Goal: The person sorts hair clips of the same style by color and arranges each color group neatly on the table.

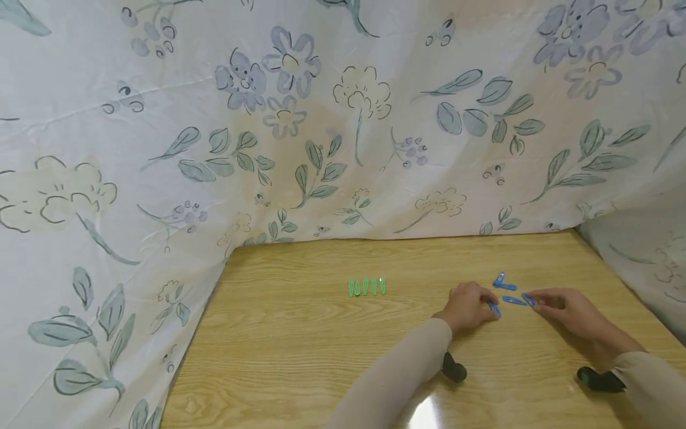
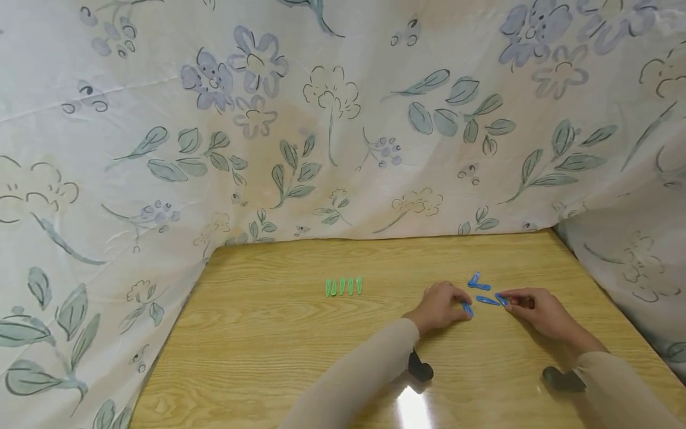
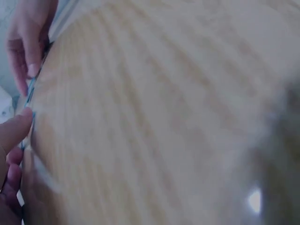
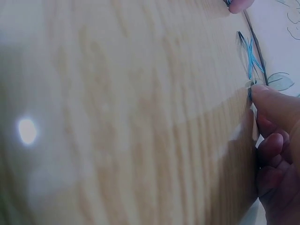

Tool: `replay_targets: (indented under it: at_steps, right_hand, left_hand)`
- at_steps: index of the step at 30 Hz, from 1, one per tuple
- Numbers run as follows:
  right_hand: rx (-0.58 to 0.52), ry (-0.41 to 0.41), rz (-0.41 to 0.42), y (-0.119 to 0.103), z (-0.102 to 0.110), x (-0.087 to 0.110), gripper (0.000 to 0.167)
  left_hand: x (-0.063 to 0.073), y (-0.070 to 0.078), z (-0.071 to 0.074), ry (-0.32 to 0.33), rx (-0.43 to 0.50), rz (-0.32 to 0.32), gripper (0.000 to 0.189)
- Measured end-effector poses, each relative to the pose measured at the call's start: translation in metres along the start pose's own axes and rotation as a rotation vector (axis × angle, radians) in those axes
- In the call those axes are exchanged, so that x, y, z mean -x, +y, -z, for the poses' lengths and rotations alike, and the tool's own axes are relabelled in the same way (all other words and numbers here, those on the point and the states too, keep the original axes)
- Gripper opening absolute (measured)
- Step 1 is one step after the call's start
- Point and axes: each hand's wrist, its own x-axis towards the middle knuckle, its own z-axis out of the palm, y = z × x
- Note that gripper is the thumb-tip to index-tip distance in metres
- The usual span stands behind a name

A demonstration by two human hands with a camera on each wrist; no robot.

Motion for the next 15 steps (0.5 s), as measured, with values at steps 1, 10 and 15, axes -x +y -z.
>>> replay_targets:
  at_steps: [1,10,15]
  right_hand:
    - [0.000,0.002,0.003,0.000,0.000,0.000,0.025]
    - [0.026,0.006,-0.002,-0.001,-0.001,-0.002,0.025]
    - [0.026,-0.005,-0.017,-0.001,0.000,-0.003,0.025]
  left_hand:
    - [-0.001,-0.002,0.001,-0.012,0.016,-0.015,0.025]
    - [-0.006,-0.015,0.008,-0.030,-0.020,-0.110,0.026]
    - [-0.005,-0.014,0.008,-0.015,0.046,-0.083,0.016]
